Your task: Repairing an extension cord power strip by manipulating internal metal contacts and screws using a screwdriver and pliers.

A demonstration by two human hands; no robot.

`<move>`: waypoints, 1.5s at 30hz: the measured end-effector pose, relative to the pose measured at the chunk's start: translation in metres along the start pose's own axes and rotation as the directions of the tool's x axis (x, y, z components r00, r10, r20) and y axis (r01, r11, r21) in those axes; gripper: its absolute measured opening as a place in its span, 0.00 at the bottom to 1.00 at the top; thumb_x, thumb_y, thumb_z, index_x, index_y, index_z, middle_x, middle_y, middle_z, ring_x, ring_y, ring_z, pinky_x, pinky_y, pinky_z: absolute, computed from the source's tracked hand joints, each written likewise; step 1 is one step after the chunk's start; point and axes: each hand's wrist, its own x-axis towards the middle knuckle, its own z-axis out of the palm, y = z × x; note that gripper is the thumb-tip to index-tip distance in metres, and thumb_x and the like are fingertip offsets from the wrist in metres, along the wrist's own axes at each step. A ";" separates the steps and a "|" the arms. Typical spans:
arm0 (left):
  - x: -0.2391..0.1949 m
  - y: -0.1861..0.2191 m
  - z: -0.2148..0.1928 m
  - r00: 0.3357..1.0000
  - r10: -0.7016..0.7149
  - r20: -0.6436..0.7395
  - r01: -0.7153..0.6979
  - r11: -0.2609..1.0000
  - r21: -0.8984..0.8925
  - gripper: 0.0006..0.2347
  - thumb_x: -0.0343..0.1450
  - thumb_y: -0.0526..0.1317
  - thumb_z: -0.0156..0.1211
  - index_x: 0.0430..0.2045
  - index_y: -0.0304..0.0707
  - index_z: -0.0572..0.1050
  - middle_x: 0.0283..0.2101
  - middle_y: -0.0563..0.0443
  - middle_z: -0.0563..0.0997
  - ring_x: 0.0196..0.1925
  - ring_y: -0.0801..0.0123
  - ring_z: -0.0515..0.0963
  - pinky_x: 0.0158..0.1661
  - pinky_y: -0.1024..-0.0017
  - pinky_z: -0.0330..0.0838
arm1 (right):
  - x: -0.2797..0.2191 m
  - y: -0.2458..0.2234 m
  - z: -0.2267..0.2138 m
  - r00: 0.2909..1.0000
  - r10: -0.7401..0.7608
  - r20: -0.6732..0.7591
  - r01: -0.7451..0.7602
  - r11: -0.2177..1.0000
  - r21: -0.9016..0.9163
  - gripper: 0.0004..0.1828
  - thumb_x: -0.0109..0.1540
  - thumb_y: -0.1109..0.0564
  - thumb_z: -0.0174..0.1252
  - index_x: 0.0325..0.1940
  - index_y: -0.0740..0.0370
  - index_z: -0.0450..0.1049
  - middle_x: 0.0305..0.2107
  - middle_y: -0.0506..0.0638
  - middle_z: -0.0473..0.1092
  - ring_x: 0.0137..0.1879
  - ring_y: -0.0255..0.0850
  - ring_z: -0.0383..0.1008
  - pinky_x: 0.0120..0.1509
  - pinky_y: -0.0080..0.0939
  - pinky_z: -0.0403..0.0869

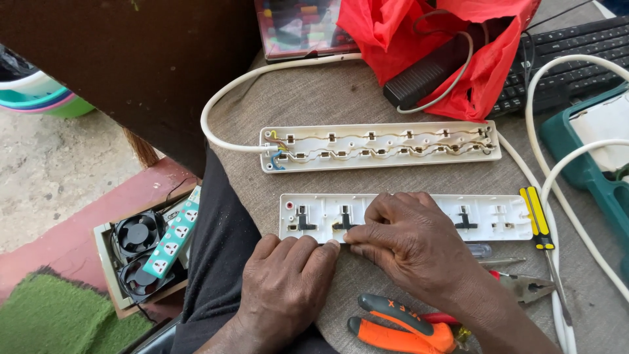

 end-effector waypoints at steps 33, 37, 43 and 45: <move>0.003 -0.003 -0.001 1.000 0.004 0.013 -0.004 1.000 -0.022 0.07 0.80 0.36 0.52 0.34 0.40 0.78 0.24 0.54 0.65 0.21 0.61 0.66 0.29 0.63 0.59 | 0.008 -0.014 0.006 0.976 -0.120 -0.183 0.103 0.990 -0.100 0.08 0.64 0.57 0.69 0.47 0.49 0.81 0.28 0.41 0.71 0.33 0.45 0.66 0.49 0.49 0.71; 0.003 -0.004 0.001 1.000 0.014 0.010 -0.014 1.000 -0.020 0.07 0.80 0.36 0.52 0.34 0.41 0.78 0.24 0.54 0.66 0.21 0.61 0.67 0.28 0.63 0.59 | 0.009 -0.013 0.008 0.973 -0.118 -0.199 0.098 0.989 -0.109 0.07 0.63 0.57 0.71 0.44 0.49 0.81 0.27 0.40 0.71 0.33 0.45 0.66 0.49 0.49 0.71; 0.005 -0.004 -0.001 1.000 0.014 -0.008 -0.014 1.000 -0.010 0.08 0.80 0.36 0.51 0.34 0.41 0.78 0.24 0.54 0.66 0.21 0.62 0.66 0.28 0.63 0.59 | 0.008 -0.013 0.012 0.970 -0.080 -0.231 0.065 0.995 -0.073 0.07 0.63 0.57 0.72 0.43 0.47 0.83 0.26 0.39 0.71 0.32 0.44 0.64 0.50 0.49 0.70; 0.004 -0.004 0.000 1.000 0.017 -0.009 -0.017 1.000 -0.005 0.08 0.80 0.36 0.50 0.35 0.41 0.78 0.24 0.54 0.66 0.21 0.62 0.66 0.28 0.63 0.58 | 0.007 -0.014 0.013 0.970 -0.073 -0.231 0.059 0.996 -0.067 0.07 0.63 0.57 0.71 0.43 0.46 0.83 0.26 0.39 0.71 0.33 0.44 0.65 0.52 0.50 0.70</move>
